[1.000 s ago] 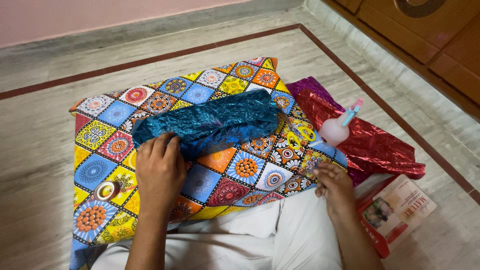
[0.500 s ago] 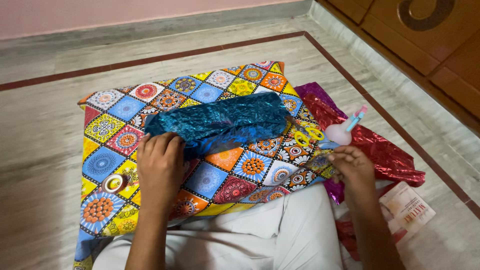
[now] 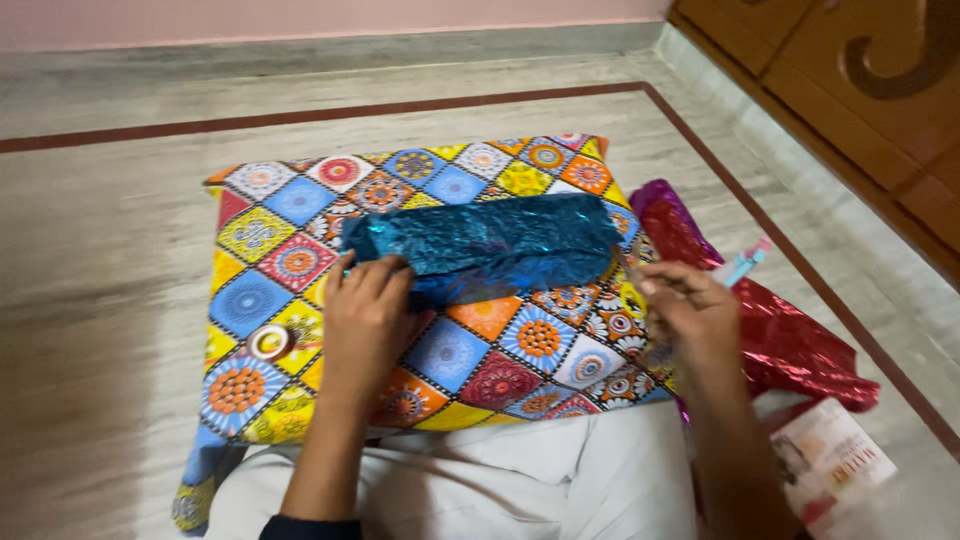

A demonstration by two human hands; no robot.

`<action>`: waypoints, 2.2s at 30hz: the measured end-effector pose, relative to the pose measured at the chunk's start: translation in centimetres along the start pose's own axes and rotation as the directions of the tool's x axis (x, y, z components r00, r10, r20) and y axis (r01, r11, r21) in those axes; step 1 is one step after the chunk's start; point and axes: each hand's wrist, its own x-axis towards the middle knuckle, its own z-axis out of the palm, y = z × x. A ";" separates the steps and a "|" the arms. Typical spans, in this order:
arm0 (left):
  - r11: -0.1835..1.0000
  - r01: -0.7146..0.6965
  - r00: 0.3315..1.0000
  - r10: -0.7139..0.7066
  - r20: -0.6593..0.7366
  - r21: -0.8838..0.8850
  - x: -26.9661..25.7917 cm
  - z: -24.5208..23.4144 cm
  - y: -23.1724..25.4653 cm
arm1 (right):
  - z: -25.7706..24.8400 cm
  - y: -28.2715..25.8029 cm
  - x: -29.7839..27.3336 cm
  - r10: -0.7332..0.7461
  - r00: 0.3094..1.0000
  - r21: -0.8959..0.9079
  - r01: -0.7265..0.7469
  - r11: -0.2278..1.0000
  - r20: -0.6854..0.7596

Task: The person wraps a rectangular box with shiny blue wrapping paper. They place the box on the paper, fold the paper around it, and secure the folds with tape. The person uses scissors to cut the tape and adjusts the paper to fit the box.

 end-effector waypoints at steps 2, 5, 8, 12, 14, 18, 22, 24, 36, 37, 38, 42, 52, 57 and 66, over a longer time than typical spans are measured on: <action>1.000 -0.007 1.000 0.007 -0.018 -0.003 -0.1 0.1 0.1 | 3.7 0.2 -0.6 -0.038 0.998 -0.011 0.038 0.999 0.048; 0.999 -0.016 0.998 0.018 -0.064 0.032 -0.4 0.4 0.0 | 9.0 0.6 -1.9 -0.102 0.981 -0.054 0.113 0.992 0.167; 1.000 -0.014 0.998 0.016 -0.053 0.025 -0.3 0.8 -0.2 | 13.2 1.0 -1.6 -0.238 0.926 -0.070 0.269 0.961 0.293; 0.999 -0.029 0.998 0.030 -0.058 0.021 -0.2 0.8 -0.7 | 16.8 2.1 -1.3 -0.306 0.887 -0.097 0.359 0.928 0.346; 0.999 -0.035 0.999 0.036 -0.039 0.015 -0.2 0.8 -0.7 | 17.6 2.6 -1.4 -0.342 0.874 -0.096 0.396 0.913 0.346; 0.999 -0.037 0.998 0.038 -0.043 0.032 -0.1 0.7 -0.7 | 18.1 3.2 -1.6 -0.308 0.887 -0.124 0.368 0.922 0.343; 0.998 -0.036 0.999 0.037 -0.026 0.043 0.3 0.4 -0.4 | 18.3 3.6 -1.8 -0.386 0.856 -0.157 0.458 0.875 0.344; 0.998 -0.037 0.999 0.037 -0.003 0.046 0.6 0.0 -0.2 | 18.3 3.7 -1.9 -0.388 0.860 -0.186 0.463 0.866 0.332; 0.989 -0.085 0.983 0.063 0.172 0.122 1.9 -1.2 0.2 | 18.3 4.9 -2.0 -0.378 0.877 -0.232 0.451 0.862 0.298; 0.990 -0.081 0.982 0.058 0.178 0.120 1.9 -1.2 0.2 | 18.3 5.1 -1.9 -0.379 0.884 -0.227 0.443 0.868 0.275; 0.990 -0.075 0.982 0.052 0.184 0.118 1.9 -1.2 0.2 | 18.4 5.3 -1.9 -0.379 0.890 -0.220 0.435 0.873 0.254; 0.993 -0.060 0.981 0.040 0.190 0.104 2.0 -1.2 0.3 | 18.8 6.3 -1.7 -0.349 0.923 -0.225 0.379 0.898 0.162; 0.989 -0.081 0.984 0.060 0.165 0.124 1.9 -0.9 0.3 | 19.5 6.8 -1.9 -0.447 0.883 -0.523 0.450 0.724 0.142; 0.979 -0.107 0.988 0.085 0.125 0.173 1.3 -0.8 0.2 | 18.6 6.2 -2.0 -0.372 0.920 -0.506 0.381 0.774 0.124; 0.976 -0.116 0.990 0.099 0.097 0.184 0.3 0.2 0.0 | 17.6 7.2 0.0 -0.402 0.908 -0.599 0.386 0.701 0.115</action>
